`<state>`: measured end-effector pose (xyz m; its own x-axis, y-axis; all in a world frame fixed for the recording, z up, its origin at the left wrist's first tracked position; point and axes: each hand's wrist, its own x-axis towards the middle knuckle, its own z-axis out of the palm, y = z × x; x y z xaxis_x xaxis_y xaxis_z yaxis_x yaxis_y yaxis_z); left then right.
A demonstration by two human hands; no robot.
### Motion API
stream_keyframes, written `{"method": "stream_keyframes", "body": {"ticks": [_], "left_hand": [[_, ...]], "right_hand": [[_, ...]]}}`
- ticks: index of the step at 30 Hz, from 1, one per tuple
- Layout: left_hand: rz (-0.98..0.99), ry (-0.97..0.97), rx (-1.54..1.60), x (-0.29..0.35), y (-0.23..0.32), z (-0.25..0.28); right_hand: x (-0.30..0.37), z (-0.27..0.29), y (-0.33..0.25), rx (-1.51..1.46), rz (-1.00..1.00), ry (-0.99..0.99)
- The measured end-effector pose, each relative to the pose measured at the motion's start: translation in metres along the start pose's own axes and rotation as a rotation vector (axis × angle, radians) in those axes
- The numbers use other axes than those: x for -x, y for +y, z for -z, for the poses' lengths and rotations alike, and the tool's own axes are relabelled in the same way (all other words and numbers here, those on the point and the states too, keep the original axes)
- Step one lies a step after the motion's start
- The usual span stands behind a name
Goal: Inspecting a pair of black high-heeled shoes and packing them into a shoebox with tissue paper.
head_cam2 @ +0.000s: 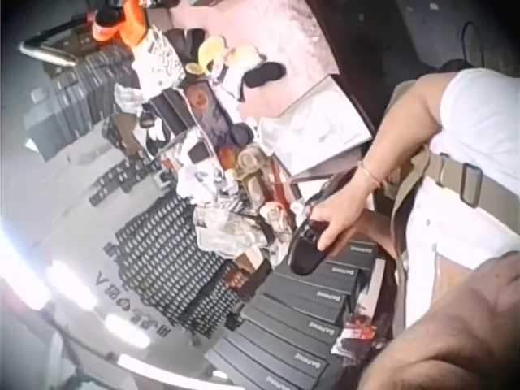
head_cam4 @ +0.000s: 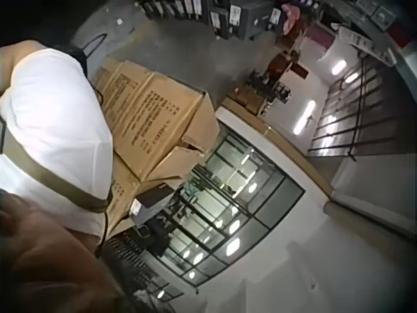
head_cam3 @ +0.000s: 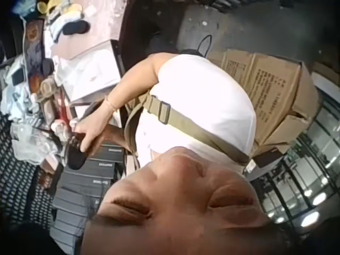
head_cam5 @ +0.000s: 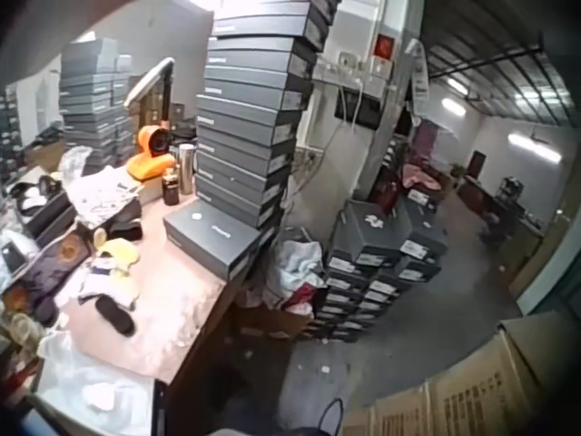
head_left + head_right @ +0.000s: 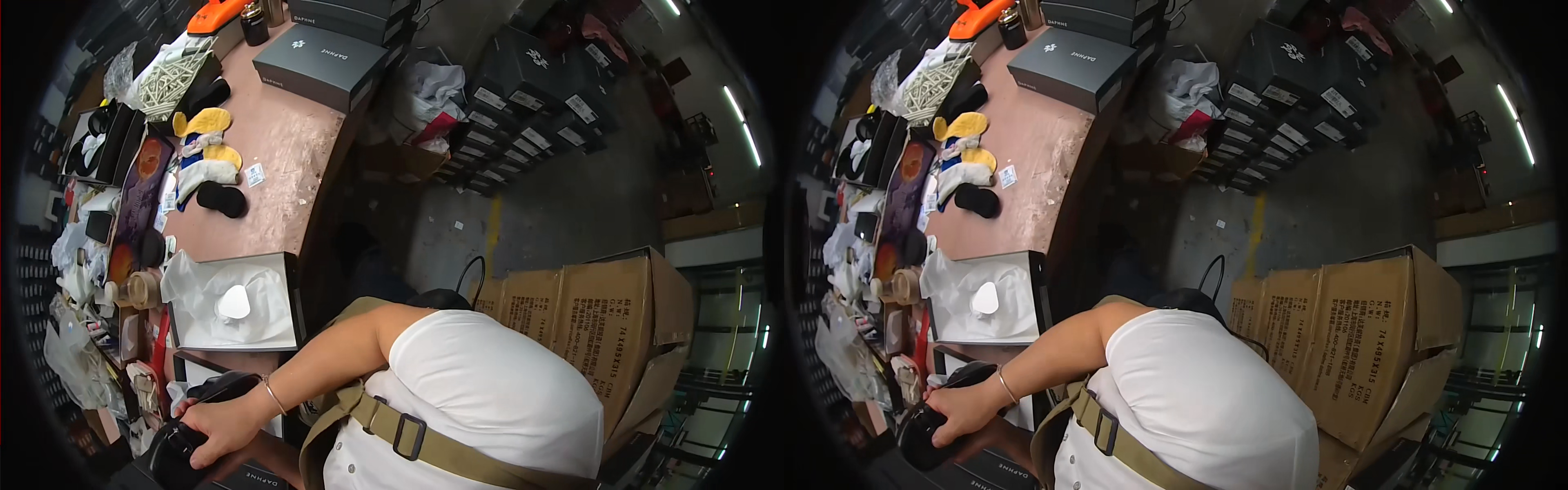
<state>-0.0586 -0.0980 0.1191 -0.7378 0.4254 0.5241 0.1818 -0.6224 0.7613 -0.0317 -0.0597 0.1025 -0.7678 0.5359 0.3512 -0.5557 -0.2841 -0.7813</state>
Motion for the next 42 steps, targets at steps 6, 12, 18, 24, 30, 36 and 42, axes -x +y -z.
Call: {"method": "stream_keyframes", "body": {"ticks": [6, 12, 18, 24, 30, 36, 42], "left_hand": [[-0.087, -0.076, -0.003, -0.017, 0.025, 0.000], [-0.012, -0.332, -0.144, -0.026, 0.013, 0.049], [-0.007, -0.373, 0.038, -0.004, 0.028, 0.049], [0.143, -0.496, -0.015, -0.006, 0.036, 0.040], [-0.145, -0.467, -0.021, 0.027, 0.016, 0.054], [0.029, -0.630, 0.020, 0.011, 0.044, 0.068], [-0.020, -0.499, 0.200, 0.020, 0.054, 0.056]], "right_hand": [[0.018, 0.006, -0.045, -0.507, -0.115, -0.068], [0.042, 0.020, -0.058, -0.268, -0.280, -0.261], [0.058, 0.033, -0.085, 0.788, -0.012, -0.509], [0.085, 0.021, -0.047, -0.609, -0.404, -0.104], [0.074, 0.050, -0.046, -0.221, -0.475, -0.268], [0.082, 0.033, -0.064, 0.369, -0.335, -0.637], [0.097, 0.012, -0.052, -0.527, -0.473, -0.446]]}}
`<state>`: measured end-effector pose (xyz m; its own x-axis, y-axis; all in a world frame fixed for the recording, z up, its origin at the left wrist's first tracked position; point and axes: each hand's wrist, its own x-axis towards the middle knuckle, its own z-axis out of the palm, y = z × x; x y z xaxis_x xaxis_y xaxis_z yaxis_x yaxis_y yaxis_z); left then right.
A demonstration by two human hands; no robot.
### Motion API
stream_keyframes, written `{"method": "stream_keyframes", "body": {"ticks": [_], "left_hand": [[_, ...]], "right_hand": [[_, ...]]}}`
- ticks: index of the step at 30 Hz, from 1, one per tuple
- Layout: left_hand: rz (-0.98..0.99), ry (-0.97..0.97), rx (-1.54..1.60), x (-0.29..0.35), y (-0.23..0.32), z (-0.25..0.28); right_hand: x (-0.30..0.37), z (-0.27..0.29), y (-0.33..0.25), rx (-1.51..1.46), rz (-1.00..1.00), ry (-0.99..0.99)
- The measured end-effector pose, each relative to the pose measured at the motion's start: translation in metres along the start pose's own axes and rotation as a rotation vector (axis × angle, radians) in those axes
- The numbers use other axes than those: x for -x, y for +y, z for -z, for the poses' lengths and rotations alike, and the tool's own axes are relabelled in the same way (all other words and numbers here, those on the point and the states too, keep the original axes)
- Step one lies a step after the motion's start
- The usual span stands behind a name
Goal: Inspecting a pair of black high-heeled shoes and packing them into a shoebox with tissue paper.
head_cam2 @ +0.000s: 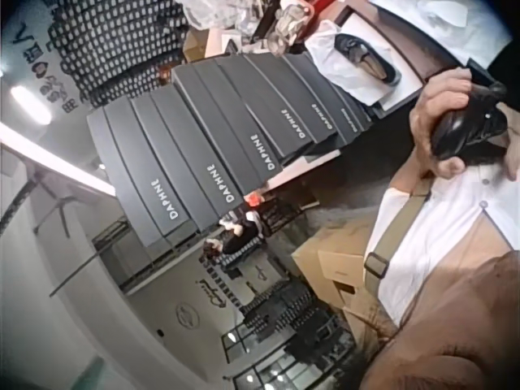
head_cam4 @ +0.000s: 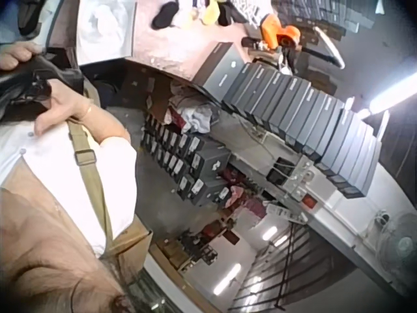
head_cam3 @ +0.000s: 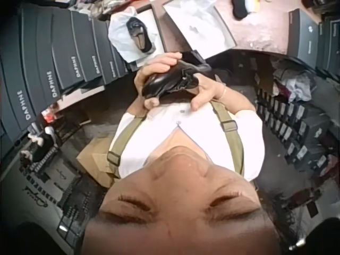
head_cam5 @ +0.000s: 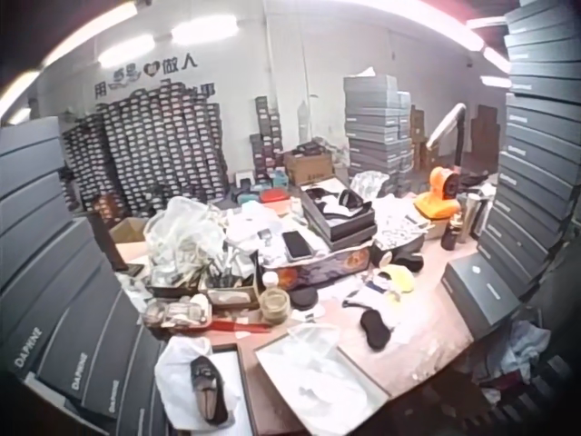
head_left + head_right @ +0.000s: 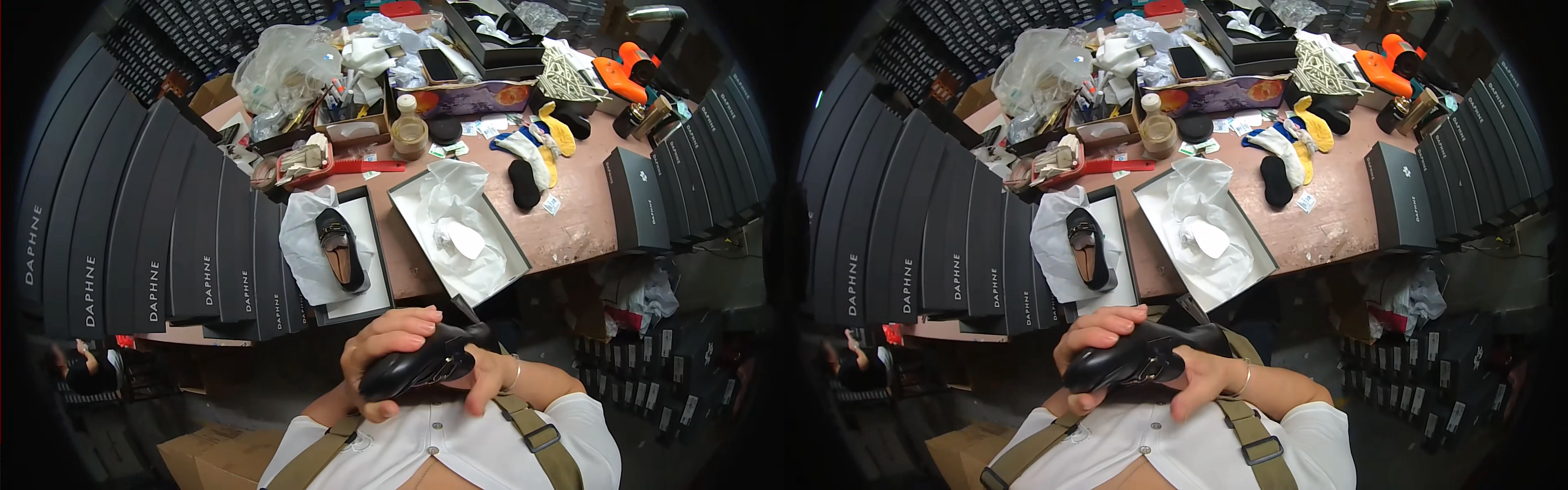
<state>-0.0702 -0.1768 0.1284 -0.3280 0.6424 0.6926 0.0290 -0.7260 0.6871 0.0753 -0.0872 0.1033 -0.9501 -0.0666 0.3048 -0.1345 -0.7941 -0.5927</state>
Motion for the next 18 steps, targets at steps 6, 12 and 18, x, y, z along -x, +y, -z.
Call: {"method": "stream_keyframes", "body": {"ticks": [6, 12, 18], "left_hand": [[0.029, -0.139, -0.155, 0.020, 0.000, 0.001], [-0.156, -0.116, 0.008, 0.030, 0.003, -0.005], [-0.039, 0.045, -0.044, 0.025, 0.003, -0.009]], "right_hand": [[-0.001, 0.034, 0.036, -0.707, -0.117, -0.057], [-0.008, 0.017, -0.018, 0.489, 0.034, -0.366], [0.022, 0.046, 0.050, -0.210, -0.099, -0.240]]}}
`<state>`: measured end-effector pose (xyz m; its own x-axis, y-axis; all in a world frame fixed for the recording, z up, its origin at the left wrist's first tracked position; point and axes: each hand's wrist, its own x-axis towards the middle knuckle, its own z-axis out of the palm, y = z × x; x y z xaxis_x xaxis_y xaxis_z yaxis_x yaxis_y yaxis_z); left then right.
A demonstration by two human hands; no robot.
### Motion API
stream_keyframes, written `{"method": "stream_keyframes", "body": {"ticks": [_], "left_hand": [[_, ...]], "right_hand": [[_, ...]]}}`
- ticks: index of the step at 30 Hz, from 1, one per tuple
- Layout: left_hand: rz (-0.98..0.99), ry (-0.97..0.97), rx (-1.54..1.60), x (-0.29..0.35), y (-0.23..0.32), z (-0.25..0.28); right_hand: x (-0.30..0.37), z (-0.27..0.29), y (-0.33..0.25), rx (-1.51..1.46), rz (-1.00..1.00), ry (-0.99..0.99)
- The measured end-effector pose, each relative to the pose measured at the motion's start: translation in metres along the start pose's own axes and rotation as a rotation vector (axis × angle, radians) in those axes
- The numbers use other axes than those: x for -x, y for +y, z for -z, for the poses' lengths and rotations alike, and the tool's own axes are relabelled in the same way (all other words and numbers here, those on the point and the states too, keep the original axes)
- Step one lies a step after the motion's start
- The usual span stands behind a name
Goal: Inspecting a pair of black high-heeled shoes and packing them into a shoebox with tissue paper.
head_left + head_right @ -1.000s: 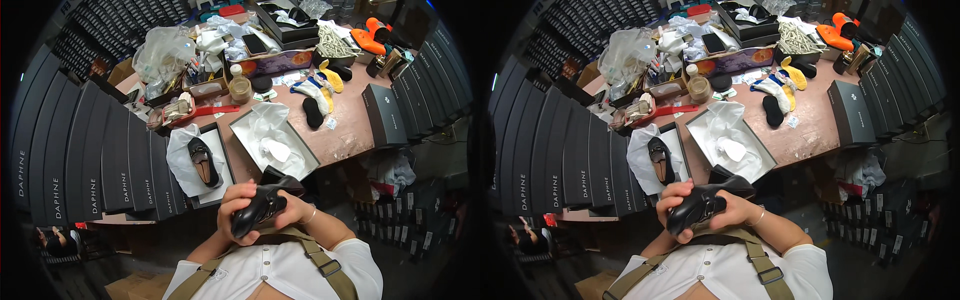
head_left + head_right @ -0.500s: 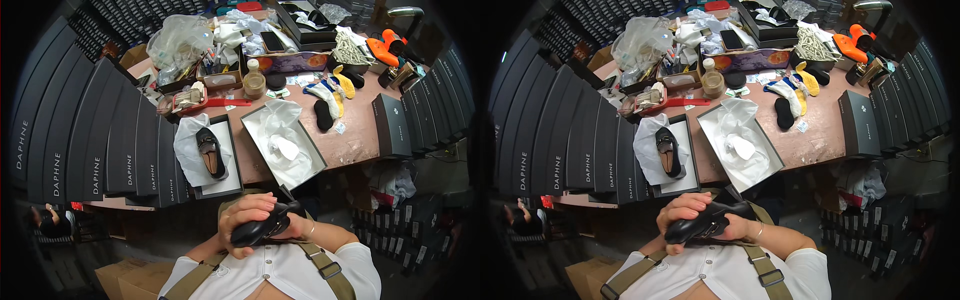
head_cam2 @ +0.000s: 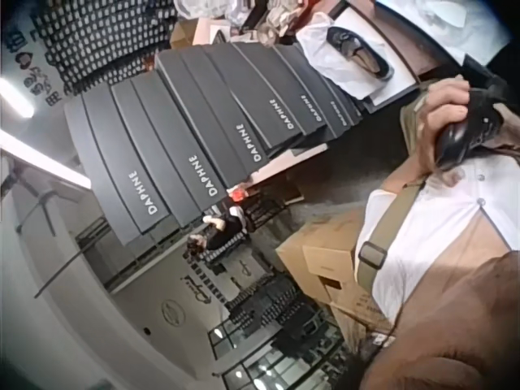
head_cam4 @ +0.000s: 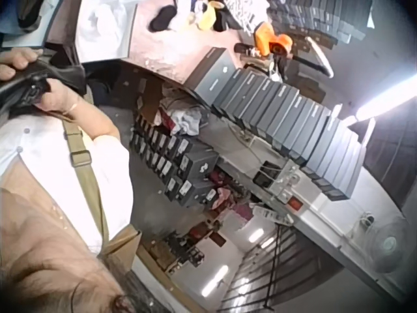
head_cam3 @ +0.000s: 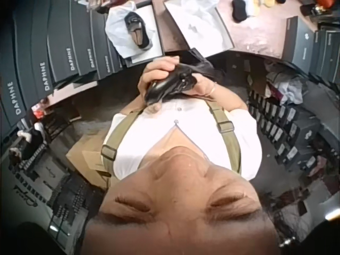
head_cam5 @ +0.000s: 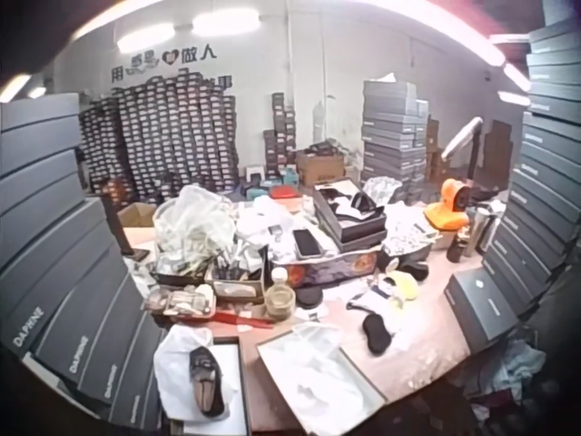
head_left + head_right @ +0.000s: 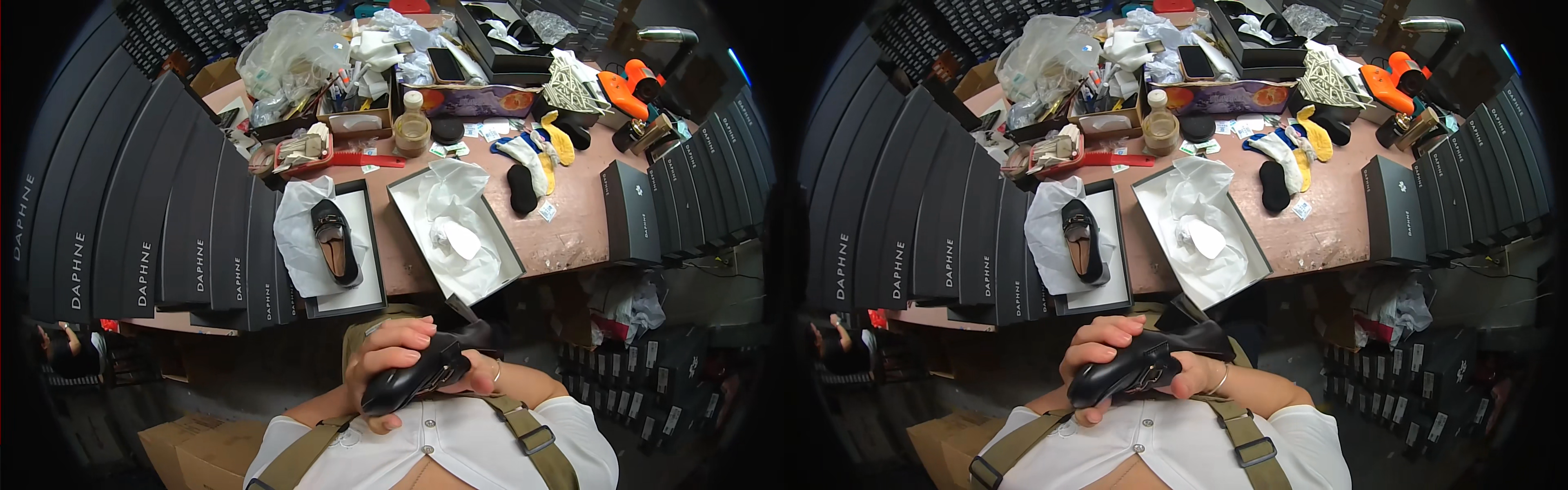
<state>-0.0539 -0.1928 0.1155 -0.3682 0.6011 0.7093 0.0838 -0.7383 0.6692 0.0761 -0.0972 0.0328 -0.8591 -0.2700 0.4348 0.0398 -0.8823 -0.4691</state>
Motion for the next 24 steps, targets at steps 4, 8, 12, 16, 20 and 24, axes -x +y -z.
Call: {"method": "stream_keyframes", "body": {"ticks": [4, 8, 12, 16, 20, 24], "left_hand": [[-0.103, -0.184, -0.063, -0.009, 0.011, 0.002], [-0.203, -0.245, -0.170, -0.010, 0.019, 0.002], [0.045, -0.207, -0.119, -0.015, 0.016, 0.012], [-0.126, -0.287, -0.123, -0.019, 0.018, 0.011], [-0.028, -0.036, -0.094, -0.007, 0.013, 0.005], [-0.252, 0.024, -0.023, -0.003, 0.009, -0.006]], "right_hand": [[-0.019, -0.023, -0.022, 0.015, 0.011, -0.031], [-0.045, -0.025, -0.050, 0.254, -0.111, -0.261], [-0.035, -0.045, -0.045, -0.122, -0.144, 0.265], [-0.012, -0.025, -0.019, -0.280, -0.036, 0.253], [0.007, -0.015, 0.009, -0.317, -0.020, 0.205], [-0.025, -0.029, -0.031, 0.160, -0.057, -0.004]]}}
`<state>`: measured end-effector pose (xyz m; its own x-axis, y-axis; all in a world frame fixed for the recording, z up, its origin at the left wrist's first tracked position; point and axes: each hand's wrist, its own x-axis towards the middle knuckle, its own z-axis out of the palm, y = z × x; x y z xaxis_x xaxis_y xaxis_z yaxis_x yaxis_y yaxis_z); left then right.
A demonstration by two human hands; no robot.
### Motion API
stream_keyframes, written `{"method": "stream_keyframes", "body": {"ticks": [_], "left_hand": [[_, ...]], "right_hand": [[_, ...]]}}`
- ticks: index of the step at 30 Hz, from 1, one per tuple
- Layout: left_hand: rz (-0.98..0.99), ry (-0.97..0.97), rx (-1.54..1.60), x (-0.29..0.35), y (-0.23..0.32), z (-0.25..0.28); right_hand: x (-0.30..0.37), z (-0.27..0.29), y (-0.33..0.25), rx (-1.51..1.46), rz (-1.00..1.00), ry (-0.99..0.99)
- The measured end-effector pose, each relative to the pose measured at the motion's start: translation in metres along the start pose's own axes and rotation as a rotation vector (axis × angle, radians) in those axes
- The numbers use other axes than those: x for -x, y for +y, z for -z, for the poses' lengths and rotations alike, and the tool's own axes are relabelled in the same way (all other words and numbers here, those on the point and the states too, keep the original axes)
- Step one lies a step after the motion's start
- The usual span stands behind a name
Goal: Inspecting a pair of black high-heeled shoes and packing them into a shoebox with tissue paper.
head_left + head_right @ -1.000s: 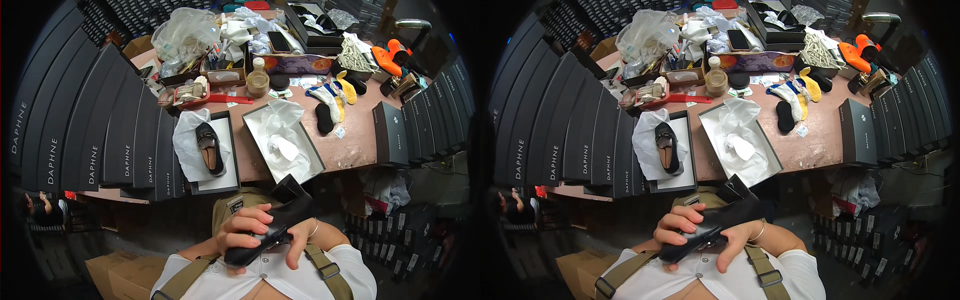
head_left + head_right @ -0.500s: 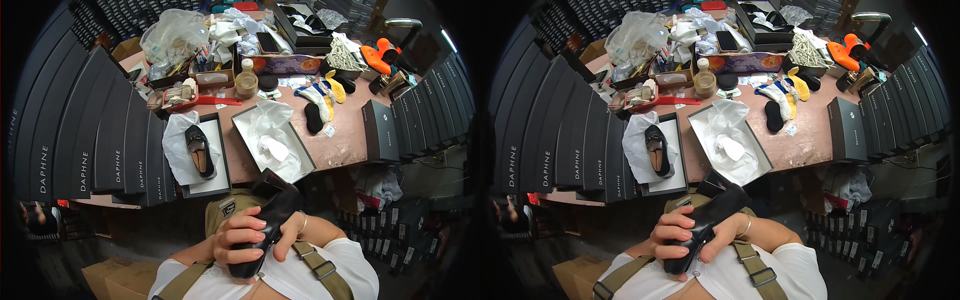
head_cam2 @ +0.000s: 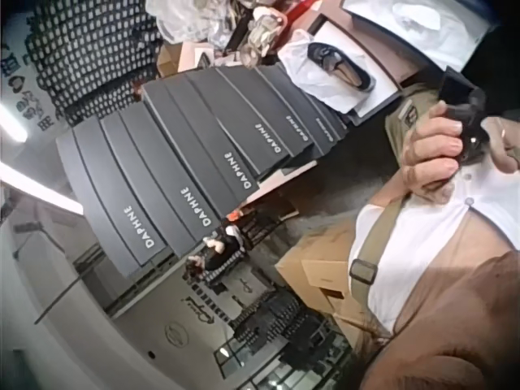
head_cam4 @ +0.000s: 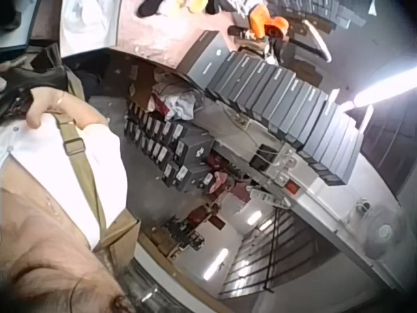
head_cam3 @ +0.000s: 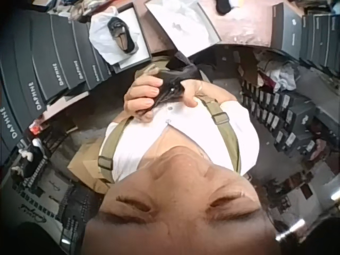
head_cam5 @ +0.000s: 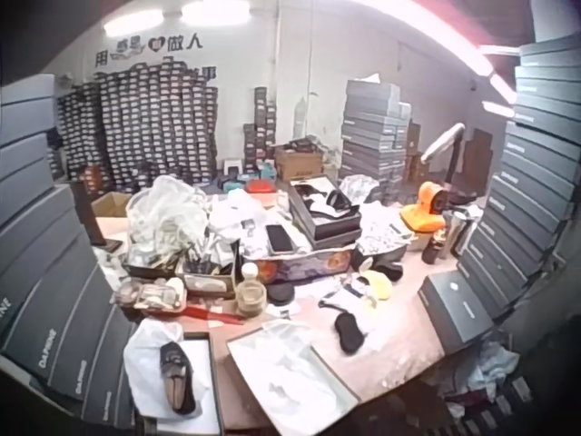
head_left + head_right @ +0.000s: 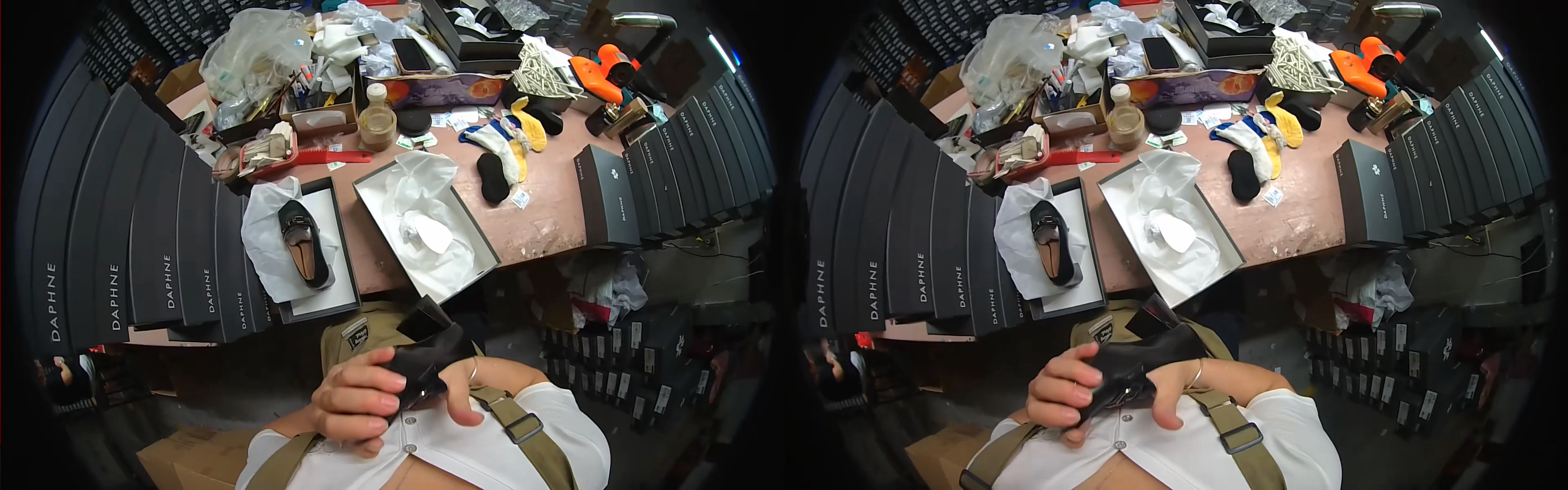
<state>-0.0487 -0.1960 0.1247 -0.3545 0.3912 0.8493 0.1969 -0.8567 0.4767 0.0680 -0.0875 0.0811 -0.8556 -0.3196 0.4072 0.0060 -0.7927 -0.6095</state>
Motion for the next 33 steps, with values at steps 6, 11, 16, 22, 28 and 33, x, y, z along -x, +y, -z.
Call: {"method": "stream_keyframes", "body": {"ticks": [6, 11, 16, 22, 28, 33], "left_hand": [[0.019, -0.299, -0.278, -0.008, 0.017, 0.013], [0.191, -0.174, -0.297, -0.009, -0.007, 0.026], [0.643, 0.251, -0.294, -0.017, -0.030, 0.056], [1.230, 0.295, 0.342, -0.016, -0.094, 0.124], [1.451, 0.492, 0.959, 0.039, -0.111, 0.075], [1.439, 0.762, 0.889, 0.076, -0.078, 0.058]], "right_hand": [[-0.013, 0.004, -0.021, 0.059, -0.086, 0.033], [0.012, 0.010, 0.021, -0.005, -0.205, 0.530], [-0.008, -0.019, -0.027, 0.900, -0.275, 0.472], [0.026, 0.031, -0.085, 1.874, -0.208, 0.992], [0.079, 0.121, -0.050, 2.051, -0.063, 1.103], [0.033, -0.013, -0.074, 1.848, 0.058, 0.741]]}}
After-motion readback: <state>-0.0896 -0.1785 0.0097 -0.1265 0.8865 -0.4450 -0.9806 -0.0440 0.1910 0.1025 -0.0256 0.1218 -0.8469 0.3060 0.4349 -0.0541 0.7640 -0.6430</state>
